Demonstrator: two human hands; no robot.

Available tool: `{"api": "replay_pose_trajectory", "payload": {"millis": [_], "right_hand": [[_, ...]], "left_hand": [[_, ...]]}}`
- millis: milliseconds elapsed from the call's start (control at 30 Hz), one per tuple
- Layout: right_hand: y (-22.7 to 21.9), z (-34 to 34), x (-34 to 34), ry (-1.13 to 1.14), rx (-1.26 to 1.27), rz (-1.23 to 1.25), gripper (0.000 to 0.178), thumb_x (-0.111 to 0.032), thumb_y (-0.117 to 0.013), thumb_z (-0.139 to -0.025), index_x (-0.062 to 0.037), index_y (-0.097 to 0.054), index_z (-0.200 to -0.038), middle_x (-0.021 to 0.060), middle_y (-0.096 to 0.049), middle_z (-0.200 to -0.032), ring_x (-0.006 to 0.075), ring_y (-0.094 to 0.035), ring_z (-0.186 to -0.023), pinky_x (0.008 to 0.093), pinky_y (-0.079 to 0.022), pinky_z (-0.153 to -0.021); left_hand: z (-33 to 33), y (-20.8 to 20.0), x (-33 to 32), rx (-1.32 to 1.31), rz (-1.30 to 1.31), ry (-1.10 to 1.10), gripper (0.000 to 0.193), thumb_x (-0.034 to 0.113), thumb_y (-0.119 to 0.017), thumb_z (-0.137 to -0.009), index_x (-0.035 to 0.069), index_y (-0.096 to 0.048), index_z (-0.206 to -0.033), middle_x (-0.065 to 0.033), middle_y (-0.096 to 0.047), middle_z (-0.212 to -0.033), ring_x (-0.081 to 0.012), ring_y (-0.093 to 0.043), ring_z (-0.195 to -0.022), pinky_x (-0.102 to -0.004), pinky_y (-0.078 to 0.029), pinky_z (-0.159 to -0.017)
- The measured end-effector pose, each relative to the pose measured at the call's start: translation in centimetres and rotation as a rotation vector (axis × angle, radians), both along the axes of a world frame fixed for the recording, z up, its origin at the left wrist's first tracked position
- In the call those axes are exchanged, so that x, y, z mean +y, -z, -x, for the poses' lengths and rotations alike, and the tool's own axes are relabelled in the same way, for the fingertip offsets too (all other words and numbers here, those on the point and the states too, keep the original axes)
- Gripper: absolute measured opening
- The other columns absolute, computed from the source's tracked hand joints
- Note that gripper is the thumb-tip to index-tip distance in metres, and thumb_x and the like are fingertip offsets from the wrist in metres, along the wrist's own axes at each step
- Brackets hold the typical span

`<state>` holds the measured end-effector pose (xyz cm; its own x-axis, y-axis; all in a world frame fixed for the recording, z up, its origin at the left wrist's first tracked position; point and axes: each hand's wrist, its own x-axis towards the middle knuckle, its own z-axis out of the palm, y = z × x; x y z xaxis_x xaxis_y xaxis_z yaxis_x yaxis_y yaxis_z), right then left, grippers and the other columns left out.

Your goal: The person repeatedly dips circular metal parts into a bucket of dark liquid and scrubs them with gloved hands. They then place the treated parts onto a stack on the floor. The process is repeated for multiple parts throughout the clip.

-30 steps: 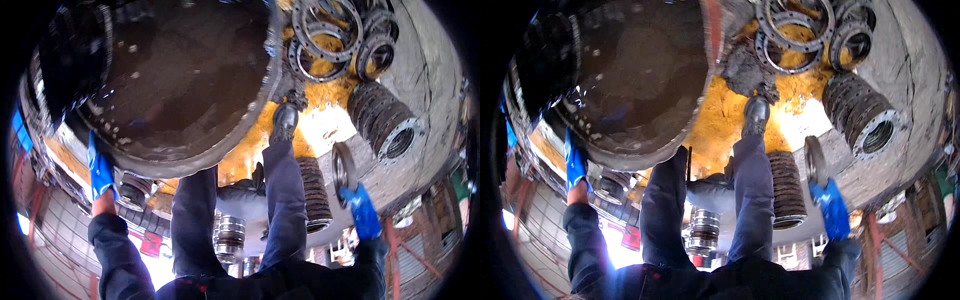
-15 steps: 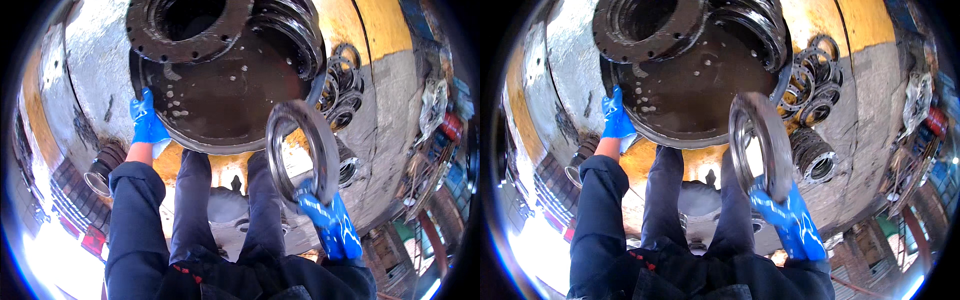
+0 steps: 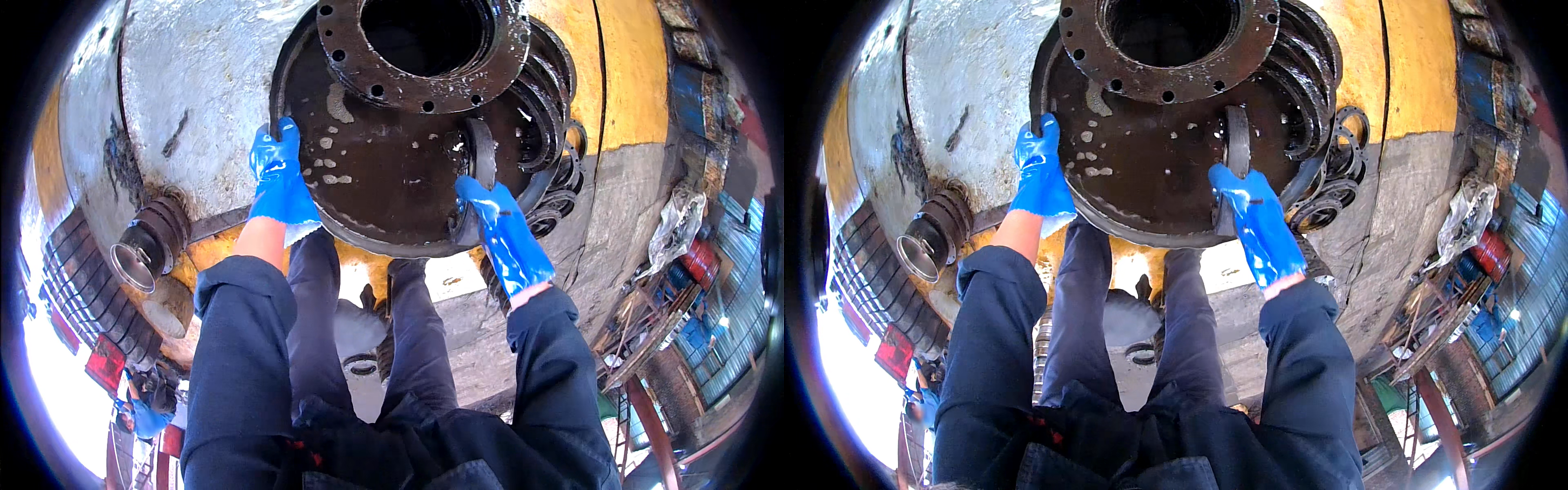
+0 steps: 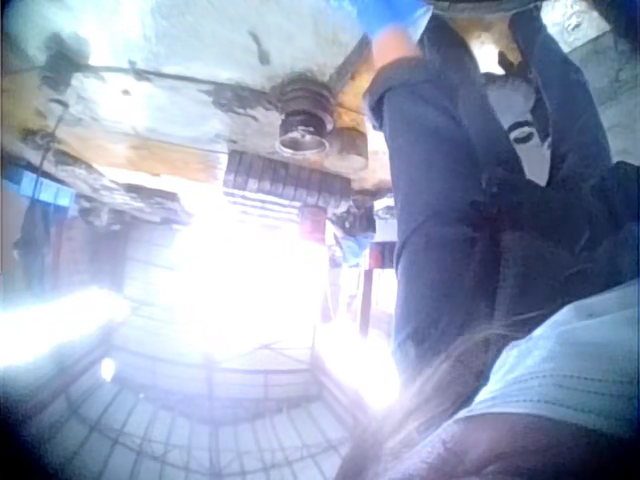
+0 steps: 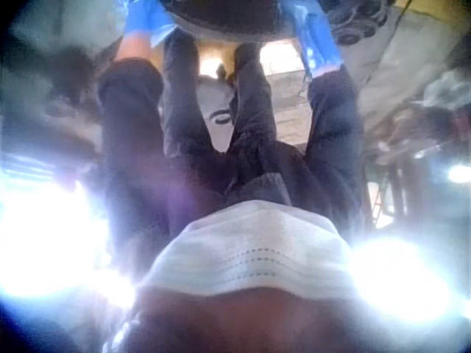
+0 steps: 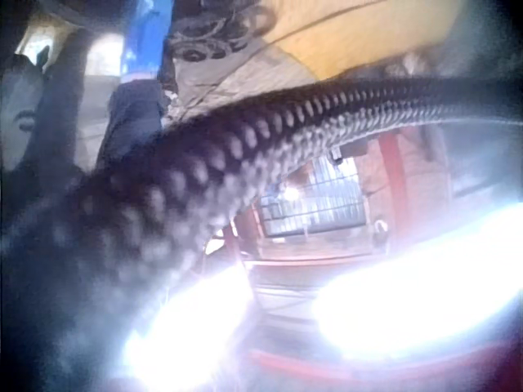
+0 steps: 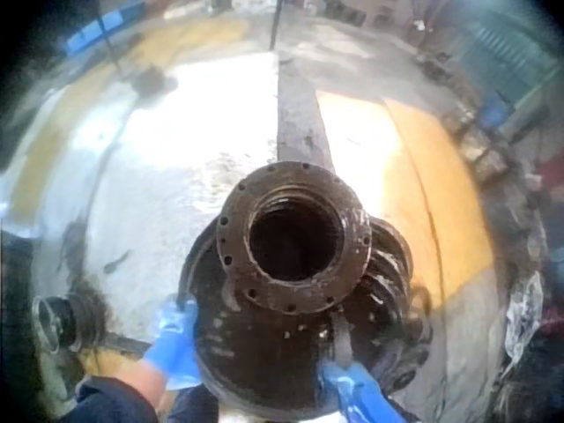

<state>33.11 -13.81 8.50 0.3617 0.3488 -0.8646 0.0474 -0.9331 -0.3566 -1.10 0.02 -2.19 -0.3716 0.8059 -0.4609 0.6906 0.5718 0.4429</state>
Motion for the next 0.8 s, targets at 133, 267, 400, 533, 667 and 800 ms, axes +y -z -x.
{"api": "replay_pose_trajectory", "payload": {"millis": [133,267,400,533,667,800], "right_hand": [[0.6,1.4,0.7,-0.013,0.022,-0.123,0.050,-0.047,-0.071,-0.083,-0.0006,-0.072,-0.101,0.0083,-0.068,-0.085,0.0188,-0.060,-0.082,0.0347,-0.047,-0.075],[0.1,4.0,4.2,-0.055,0.019,-0.124,0.040,-0.043,-0.074,-0.087,-0.0079,-0.072,-0.106,0.0015,-0.065,-0.083,0.0125,-0.057,-0.077,0.0300,-0.045,-0.071],[-1.9,7.8,7.8,-0.169,-0.037,-0.205,0.055,-0.048,-0.073,-0.085,0.0026,-0.071,-0.107,0.0117,-0.072,-0.089,0.0228,-0.064,-0.082,0.0360,-0.049,-0.078],[-0.1,8.7,8.1,-0.265,-0.074,-0.207,0.056,-0.048,-0.073,-0.084,0.0036,-0.071,-0.105,0.0179,-0.071,-0.084,0.0236,-0.065,-0.077,0.0401,-0.050,-0.076],[2.8,8.0,6.2,-0.034,0.109,-0.250,0.050,-0.040,-0.071,-0.090,0.0048,-0.069,-0.111,0.0139,-0.073,-0.099,0.0264,-0.067,-0.086,0.0382,-0.052,-0.081],[9.7,1.6,0.1,0.474,0.190,-0.316,0.043,-0.034,-0.066,-0.095,0.0019,-0.067,-0.120,0.0119,-0.073,-0.107,0.0250,-0.068,-0.096,0.0329,-0.052,-0.090]], "left_hand": [[-0.3,-0.7,0.1,0.041,0.023,0.019,0.056,0.053,-0.057,-0.092,0.003,-0.068,-0.115,-0.0236,-0.072,-0.103,-0.0420,-0.069,-0.099,-0.0492,-0.053,-0.089],[0.1,-0.3,0.3,0.040,0.007,0.007,0.058,0.052,-0.058,-0.091,0.001,-0.068,-0.115,-0.0242,-0.072,-0.103,-0.0410,-0.069,-0.099,-0.0483,-0.053,-0.089],[0.8,0.0,0.2,0.051,-0.016,-0.012,0.057,0.052,-0.060,-0.090,0.001,-0.068,-0.116,-0.0240,-0.072,-0.102,-0.0408,-0.069,-0.098,-0.0477,-0.053,-0.088],[0.0,-0.4,-0.2,-0.012,-0.043,-0.025,0.057,0.052,-0.061,-0.089,0.001,-0.069,-0.114,-0.0230,-0.073,-0.099,-0.0404,-0.070,-0.095,-0.0475,-0.054,-0.086],[0.2,0.1,0.1,0.013,-0.050,-0.026,0.055,0.051,-0.063,-0.089,0.001,-0.069,-0.112,-0.0225,-0.073,-0.098,-0.0394,-0.070,-0.094,-0.0468,-0.054,-0.085],[0.1,0.9,-0.2,0.019,-0.036,-0.020,0.055,0.051,-0.063,-0.088,0.002,-0.070,-0.111,-0.0225,-0.073,-0.097,-0.0396,-0.070,-0.094,-0.0470,-0.054,-0.084]]}}
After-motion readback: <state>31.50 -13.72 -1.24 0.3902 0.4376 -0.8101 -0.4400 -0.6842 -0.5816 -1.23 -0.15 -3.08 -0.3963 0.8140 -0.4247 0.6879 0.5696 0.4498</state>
